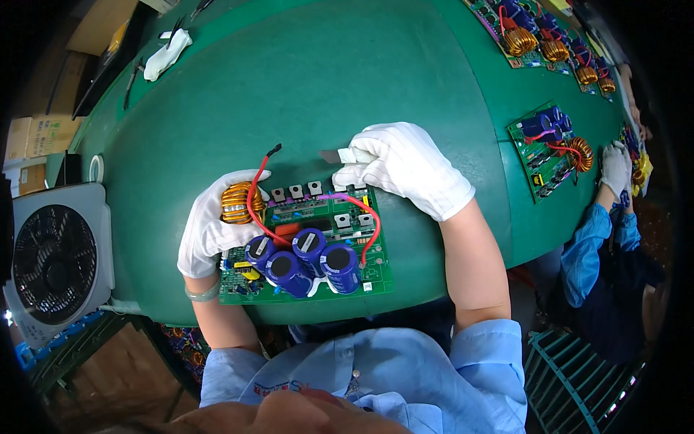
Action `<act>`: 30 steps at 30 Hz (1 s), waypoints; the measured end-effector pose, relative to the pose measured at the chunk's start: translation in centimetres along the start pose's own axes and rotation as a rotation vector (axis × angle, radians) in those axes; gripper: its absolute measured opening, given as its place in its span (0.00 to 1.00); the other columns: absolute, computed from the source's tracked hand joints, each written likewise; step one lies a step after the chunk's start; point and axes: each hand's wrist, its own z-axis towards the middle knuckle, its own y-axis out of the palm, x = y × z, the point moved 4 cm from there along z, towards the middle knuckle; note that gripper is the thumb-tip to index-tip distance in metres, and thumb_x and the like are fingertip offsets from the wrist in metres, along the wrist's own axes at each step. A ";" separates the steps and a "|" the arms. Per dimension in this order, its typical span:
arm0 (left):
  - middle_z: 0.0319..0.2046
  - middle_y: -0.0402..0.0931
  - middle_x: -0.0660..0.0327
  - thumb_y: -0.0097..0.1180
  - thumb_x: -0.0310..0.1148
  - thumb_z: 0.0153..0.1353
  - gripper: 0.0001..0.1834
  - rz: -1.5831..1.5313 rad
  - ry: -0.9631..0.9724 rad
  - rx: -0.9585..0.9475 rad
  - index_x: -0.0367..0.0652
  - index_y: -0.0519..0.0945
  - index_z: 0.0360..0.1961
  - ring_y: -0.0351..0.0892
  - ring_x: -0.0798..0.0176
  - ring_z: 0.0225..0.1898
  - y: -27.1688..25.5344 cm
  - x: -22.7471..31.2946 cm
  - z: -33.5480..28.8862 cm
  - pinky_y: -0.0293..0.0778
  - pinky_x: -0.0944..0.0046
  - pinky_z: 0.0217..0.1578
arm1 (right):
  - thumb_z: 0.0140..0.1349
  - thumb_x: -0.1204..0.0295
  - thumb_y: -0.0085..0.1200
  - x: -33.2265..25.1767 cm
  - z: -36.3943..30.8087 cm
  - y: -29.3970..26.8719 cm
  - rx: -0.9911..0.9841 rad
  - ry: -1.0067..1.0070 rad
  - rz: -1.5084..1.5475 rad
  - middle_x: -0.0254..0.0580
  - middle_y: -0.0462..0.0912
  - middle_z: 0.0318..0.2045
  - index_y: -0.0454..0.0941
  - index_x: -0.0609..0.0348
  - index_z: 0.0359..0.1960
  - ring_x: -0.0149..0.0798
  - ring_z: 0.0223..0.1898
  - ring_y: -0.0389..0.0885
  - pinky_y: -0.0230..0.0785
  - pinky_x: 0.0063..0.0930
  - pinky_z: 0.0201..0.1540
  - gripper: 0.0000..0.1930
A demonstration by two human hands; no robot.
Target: The person handles a green circuit board with large capacitors and a copper coil, repeatedly turning it over to inspect both sides. They use a small metal tool to scrape or clean the solder points on the back of the board. The person wears white gloves and a light blue shirt while working at a green table.
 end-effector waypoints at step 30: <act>0.40 0.79 0.64 0.76 0.38 0.47 0.33 0.023 -0.006 -0.035 0.39 0.79 0.55 0.78 0.70 0.41 -0.3 0.1 0.8 0.74 0.68 0.46 | 0.57 0.58 0.69 0.7 -1.8 0.5 0.066 0.279 0.205 0.41 0.76 0.19 0.78 0.57 0.28 0.38 0.24 0.80 0.69 0.33 0.29 0.16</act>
